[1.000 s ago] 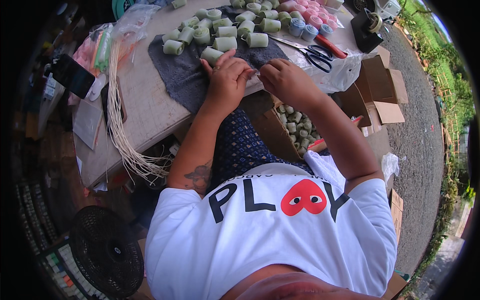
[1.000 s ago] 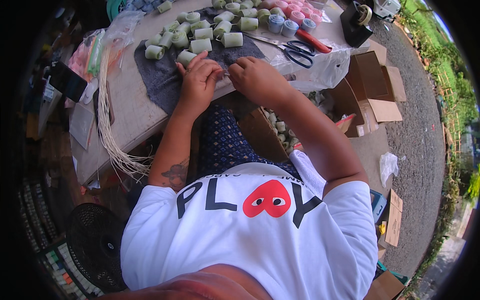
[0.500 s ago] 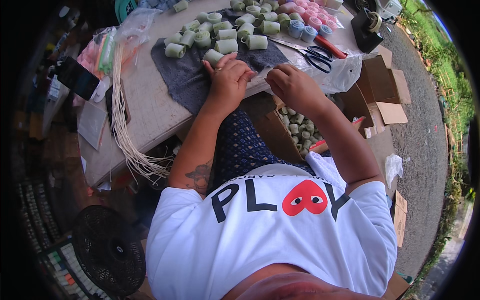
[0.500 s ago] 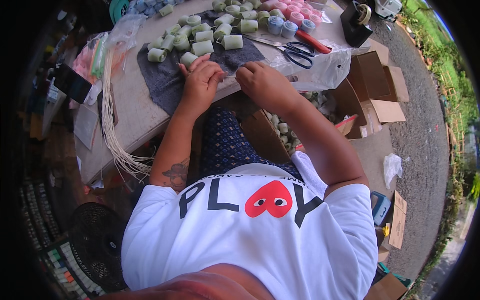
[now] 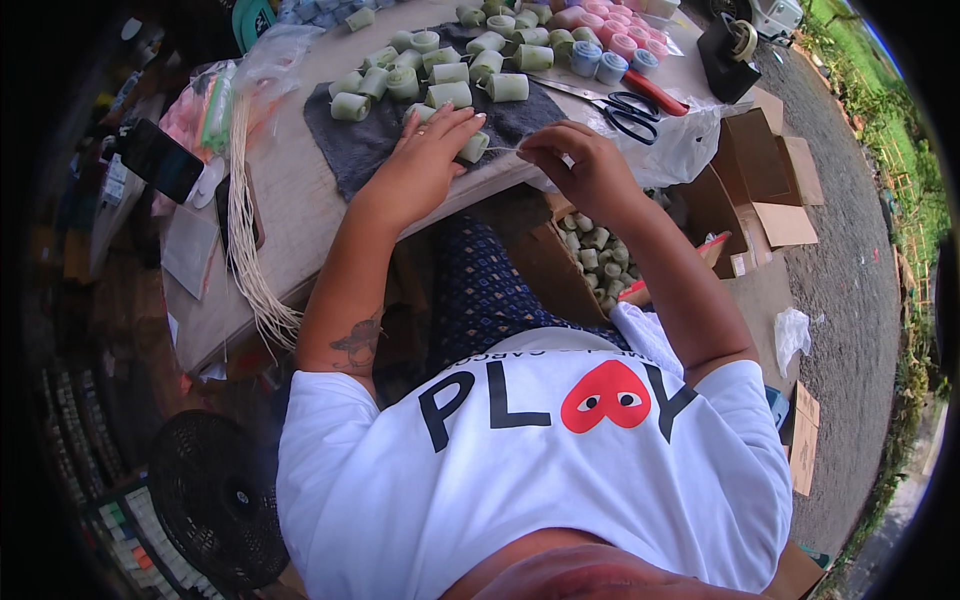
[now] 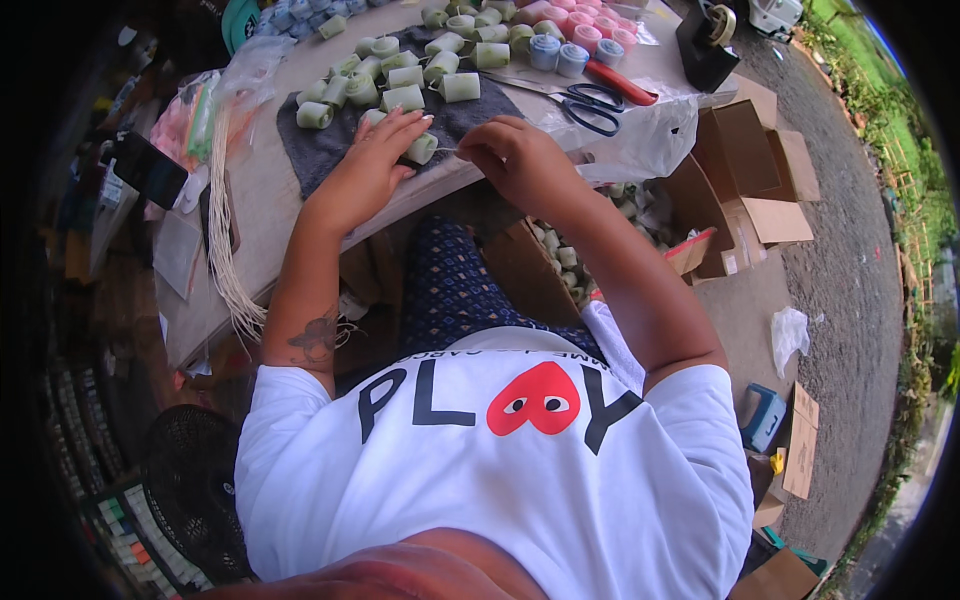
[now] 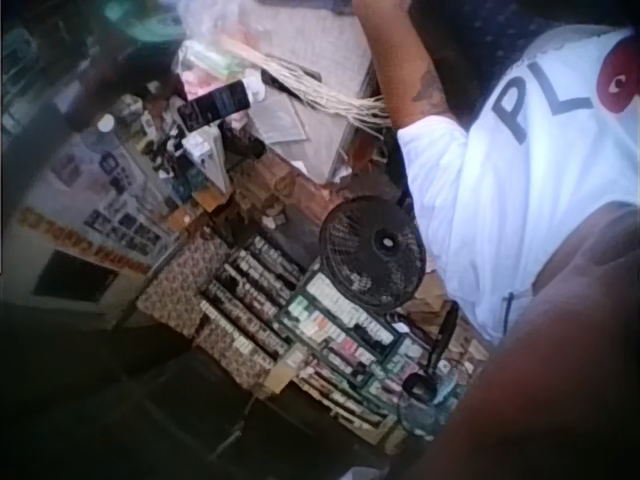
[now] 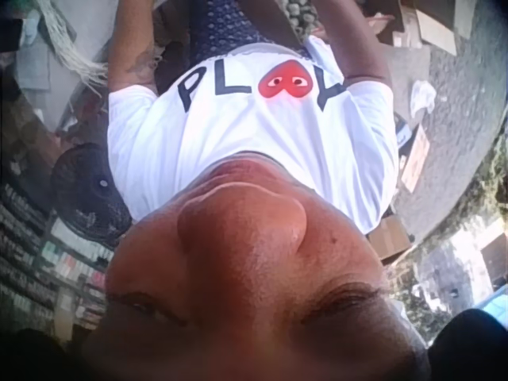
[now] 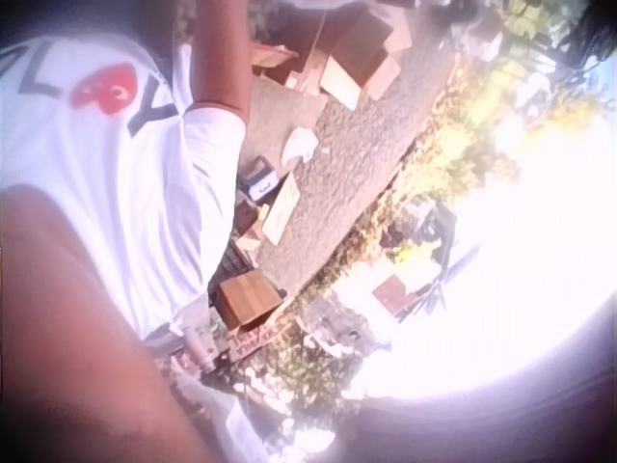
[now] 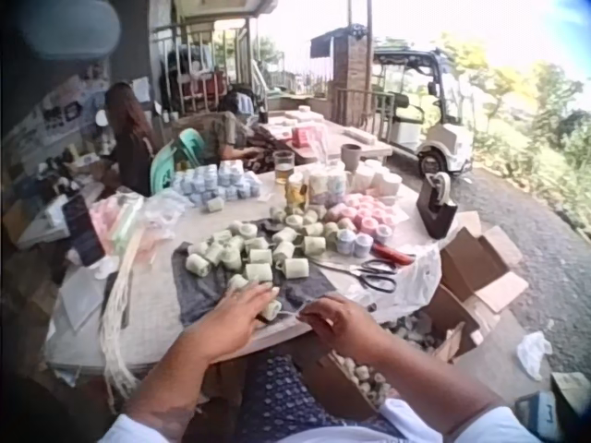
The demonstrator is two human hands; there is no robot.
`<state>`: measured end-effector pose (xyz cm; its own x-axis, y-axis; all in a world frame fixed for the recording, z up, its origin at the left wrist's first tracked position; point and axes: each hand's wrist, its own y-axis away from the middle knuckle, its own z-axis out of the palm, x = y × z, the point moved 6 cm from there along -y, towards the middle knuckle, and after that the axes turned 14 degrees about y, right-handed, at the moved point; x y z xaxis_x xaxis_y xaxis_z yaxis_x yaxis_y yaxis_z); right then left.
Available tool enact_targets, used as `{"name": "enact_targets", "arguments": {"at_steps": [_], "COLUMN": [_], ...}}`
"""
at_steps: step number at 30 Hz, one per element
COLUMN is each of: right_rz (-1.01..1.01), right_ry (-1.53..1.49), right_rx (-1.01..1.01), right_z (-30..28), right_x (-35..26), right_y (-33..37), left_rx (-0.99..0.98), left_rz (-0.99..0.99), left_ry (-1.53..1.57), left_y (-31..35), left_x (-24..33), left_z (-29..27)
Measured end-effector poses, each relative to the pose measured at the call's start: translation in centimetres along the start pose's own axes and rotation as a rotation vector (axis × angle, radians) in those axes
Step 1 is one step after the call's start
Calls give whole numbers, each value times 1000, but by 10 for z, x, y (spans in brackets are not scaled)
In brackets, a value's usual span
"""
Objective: The person assembles small cylindrical objects by threading string through them, tying knots, and trimming excess string with scissors. They handle multiple cylinders and place finished units into a cardboard box.
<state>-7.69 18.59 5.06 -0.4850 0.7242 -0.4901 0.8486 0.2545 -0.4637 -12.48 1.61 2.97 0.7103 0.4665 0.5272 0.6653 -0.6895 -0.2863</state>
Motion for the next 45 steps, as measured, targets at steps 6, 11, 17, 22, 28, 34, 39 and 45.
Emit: {"name": "enact_targets", "arguments": {"at_steps": [6, 11, 17, 22, 28, 34, 39, 45], "right_rz": [42, 35, 61, 309, 235, -287, -254, -174], "right_ry": [-145, -97, 373, 706, 111, 43, 59, 113], "right_rx": [-22, 39, 183, 74, 55, 126, 93, 35], "right_z": [5, 12, -16, -41, -46, -40, -31, -24], "right_x": [12, 8, 33, 106, 40, -41, -33, -19], "right_y": [11, 6, -5, -9, -19, -26, -25, -19], "left_rx": [175, 386, 409, 413, 456, 403, 389, 351], "left_rz": [33, 188, 131, 113, 96, 148, 142, 236], "left_ry": [85, 407, 822, 1172, 1112, 765, 650, 556], "left_y": [-4, 2, 6, 2, 3, 2, 1, -6], "left_x": [13, 37, 30, 21, 11, 16, 32, 35], "left_z": [-24, -35, -22, -5, 8, 6, 2, 9]}}
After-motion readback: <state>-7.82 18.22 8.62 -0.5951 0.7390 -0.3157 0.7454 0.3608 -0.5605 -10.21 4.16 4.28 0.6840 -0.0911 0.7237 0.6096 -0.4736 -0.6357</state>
